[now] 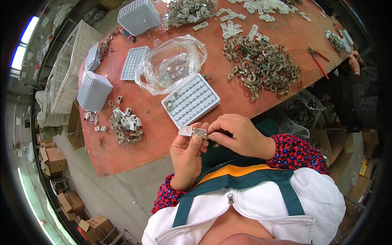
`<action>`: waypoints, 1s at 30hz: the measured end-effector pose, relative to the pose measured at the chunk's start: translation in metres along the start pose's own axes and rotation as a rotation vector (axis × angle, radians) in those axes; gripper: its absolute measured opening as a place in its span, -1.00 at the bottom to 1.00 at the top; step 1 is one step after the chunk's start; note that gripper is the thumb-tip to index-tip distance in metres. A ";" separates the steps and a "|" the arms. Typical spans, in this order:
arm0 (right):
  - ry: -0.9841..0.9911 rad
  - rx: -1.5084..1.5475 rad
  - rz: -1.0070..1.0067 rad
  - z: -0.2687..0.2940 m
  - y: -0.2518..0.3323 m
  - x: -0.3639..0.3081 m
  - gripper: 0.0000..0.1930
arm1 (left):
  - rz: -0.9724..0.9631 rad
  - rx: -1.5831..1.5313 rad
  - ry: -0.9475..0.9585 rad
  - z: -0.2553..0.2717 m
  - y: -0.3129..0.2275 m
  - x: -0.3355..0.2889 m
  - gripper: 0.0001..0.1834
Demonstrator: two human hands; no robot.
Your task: The person repeatedly picks small white plastic housings and metal contacts from a tray, inserts the contacts into the housings, and places the assembled units into a clear plastic bag. The person handles items one at a time and continues the cycle throughout the clip.
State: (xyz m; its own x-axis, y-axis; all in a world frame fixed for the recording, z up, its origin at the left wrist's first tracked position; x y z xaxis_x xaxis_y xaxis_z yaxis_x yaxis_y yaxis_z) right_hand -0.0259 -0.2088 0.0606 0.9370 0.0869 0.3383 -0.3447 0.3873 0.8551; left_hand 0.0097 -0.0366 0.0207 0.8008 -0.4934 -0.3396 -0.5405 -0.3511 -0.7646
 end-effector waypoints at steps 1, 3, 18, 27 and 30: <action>0.016 0.174 -0.109 -0.002 -0.003 -0.001 -0.79 | -0.017 -0.012 -0.010 0.001 0.000 0.000 -0.61; 0.043 0.393 -0.233 -0.005 -0.004 -0.003 -0.80 | -0.041 0.034 0.001 0.002 0.000 0.000 -0.61; -0.038 -0.161 -0.038 -0.007 0.002 0.003 -0.89 | 0.058 -0.049 -0.035 0.000 0.003 0.002 -0.63; 0.143 -0.131 0.026 0.004 -0.008 0.036 -0.81 | -0.234 0.103 -0.085 0.018 -0.012 0.002 -0.66; -0.017 -0.354 0.180 0.000 -0.019 0.080 -0.90 | -0.200 -0.004 -0.122 0.032 -0.019 0.001 -0.67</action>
State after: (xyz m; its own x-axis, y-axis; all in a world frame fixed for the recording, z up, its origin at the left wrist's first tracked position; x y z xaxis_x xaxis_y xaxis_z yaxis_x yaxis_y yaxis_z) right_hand 0.0552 -0.2089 0.0713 0.8616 0.1682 0.4790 -0.4594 0.6598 0.5946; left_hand 0.0291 -0.0046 0.0176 0.9169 -0.3145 -0.2456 -0.3692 -0.4354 -0.8210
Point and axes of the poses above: each hand's wrist, its own x-axis towards the middle knuckle, its own z-axis out of the back of the hand, y = z × x, the point moved 4 cm from there along x, towards the middle knuckle, and after that the axes turned 6 degrees about z, right-handed, at the moved point
